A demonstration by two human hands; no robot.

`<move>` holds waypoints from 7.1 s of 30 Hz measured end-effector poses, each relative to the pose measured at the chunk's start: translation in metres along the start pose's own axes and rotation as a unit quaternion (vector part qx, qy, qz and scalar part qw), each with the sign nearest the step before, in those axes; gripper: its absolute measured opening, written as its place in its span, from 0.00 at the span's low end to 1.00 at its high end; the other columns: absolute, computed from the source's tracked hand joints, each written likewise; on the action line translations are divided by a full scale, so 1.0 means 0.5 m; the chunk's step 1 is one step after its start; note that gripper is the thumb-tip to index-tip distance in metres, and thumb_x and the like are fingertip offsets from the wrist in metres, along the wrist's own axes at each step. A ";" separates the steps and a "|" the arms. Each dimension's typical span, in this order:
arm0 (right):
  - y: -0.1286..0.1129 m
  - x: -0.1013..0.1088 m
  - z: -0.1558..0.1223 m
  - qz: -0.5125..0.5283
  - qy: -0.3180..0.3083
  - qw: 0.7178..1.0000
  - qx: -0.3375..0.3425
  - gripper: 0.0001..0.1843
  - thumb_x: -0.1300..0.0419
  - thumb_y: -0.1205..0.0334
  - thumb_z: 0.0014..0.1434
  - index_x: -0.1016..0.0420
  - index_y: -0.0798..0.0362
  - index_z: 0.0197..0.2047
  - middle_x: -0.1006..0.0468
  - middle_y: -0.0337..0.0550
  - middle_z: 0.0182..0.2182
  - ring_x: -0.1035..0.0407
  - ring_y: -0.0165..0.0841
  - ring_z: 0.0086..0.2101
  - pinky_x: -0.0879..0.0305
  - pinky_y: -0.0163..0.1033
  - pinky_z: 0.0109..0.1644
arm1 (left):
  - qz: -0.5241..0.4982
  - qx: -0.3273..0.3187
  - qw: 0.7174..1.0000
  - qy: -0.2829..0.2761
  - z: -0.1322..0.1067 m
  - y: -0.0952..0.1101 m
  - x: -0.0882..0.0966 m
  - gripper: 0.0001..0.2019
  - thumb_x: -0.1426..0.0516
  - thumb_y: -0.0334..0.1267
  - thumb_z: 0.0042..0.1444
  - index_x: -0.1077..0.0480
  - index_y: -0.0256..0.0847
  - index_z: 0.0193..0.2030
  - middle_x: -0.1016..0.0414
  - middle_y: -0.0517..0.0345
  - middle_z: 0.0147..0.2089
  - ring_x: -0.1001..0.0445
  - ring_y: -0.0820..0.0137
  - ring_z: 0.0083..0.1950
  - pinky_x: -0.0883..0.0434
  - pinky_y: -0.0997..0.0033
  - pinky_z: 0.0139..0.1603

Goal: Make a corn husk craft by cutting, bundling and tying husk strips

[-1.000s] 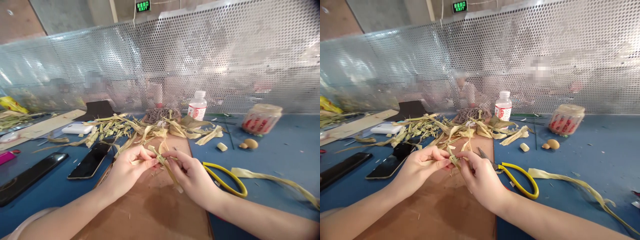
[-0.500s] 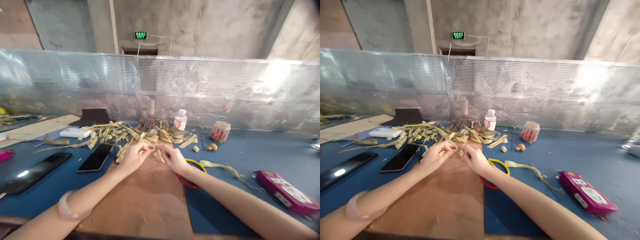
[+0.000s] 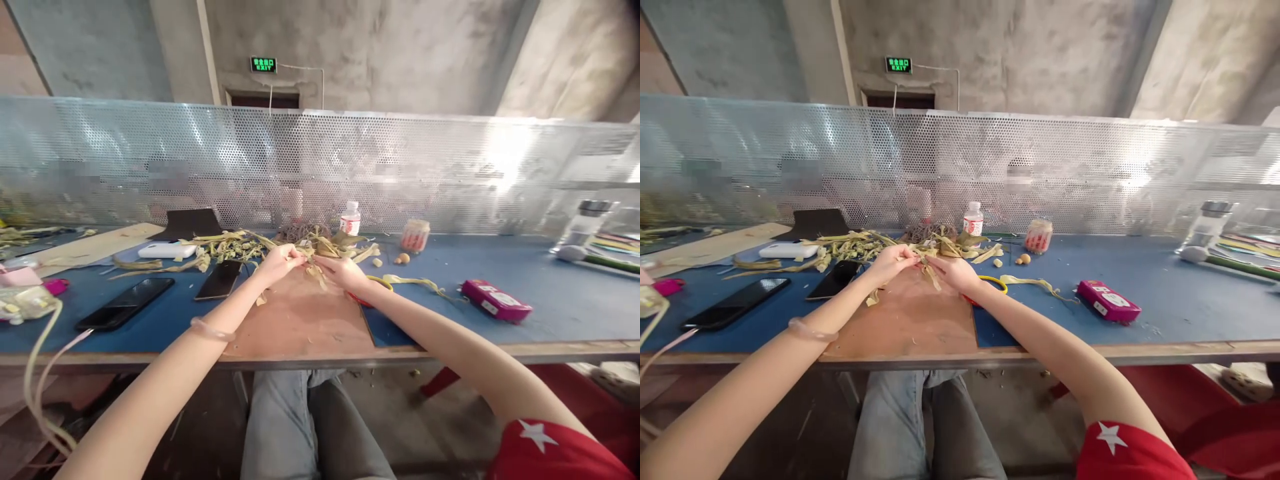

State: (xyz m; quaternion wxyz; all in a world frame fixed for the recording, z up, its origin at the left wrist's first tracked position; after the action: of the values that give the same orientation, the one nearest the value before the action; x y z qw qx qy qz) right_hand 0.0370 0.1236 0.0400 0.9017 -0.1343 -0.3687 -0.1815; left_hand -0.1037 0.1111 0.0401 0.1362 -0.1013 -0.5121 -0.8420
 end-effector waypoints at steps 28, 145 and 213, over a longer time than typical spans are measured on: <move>0.005 0.010 0.010 -0.177 0.075 0.977 -0.095 0.20 0.55 0.57 0.65 0.25 0.53 0.47 0.20 0.47 0.29 0.29 0.31 0.26 0.44 0.31 0.28 | -0.207 -0.002 0.974 0.097 0.018 0.009 -0.044 0.17 0.35 0.30 0.41 0.34 0.36 0.39 0.25 0.53 0.37 0.26 0.70 0.37 0.28 0.67 0.43; -0.052 -0.022 0.003 -0.145 -0.065 0.987 -0.021 0.16 0.57 0.63 0.65 0.34 0.51 0.51 0.21 0.47 0.35 0.28 0.34 0.32 0.44 0.32 0.31 | -0.131 0.032 0.991 -0.011 0.004 -0.004 -0.035 0.10 0.40 0.44 0.47 0.31 0.40 0.29 0.30 0.59 0.29 0.34 0.71 0.29 0.39 0.71 0.32; -0.085 -0.074 -0.004 0.221 -0.196 0.955 -0.021 0.21 0.48 0.49 0.60 0.21 0.55 0.36 0.34 0.35 0.17 0.42 0.25 0.21 0.44 0.30 0.27 | -0.044 0.028 0.997 0.052 0.002 -0.017 -0.009 0.09 0.36 0.39 0.42 0.25 0.34 0.28 0.21 0.51 0.28 0.22 0.64 0.33 0.27 0.61 0.42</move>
State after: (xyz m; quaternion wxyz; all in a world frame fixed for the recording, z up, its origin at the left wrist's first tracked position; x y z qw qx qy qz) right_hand -0.0047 0.0932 0.0168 0.8263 -0.2640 -0.4955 0.0448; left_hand -0.1024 0.1161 0.0320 0.1281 -0.0312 -0.5319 -0.8365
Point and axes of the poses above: each hand's wrist, its own z-axis towards the middle knuckle, its own x-axis out of the back of the hand, y = z × x, the point moved 9 cm from there along z, towards the middle knuckle
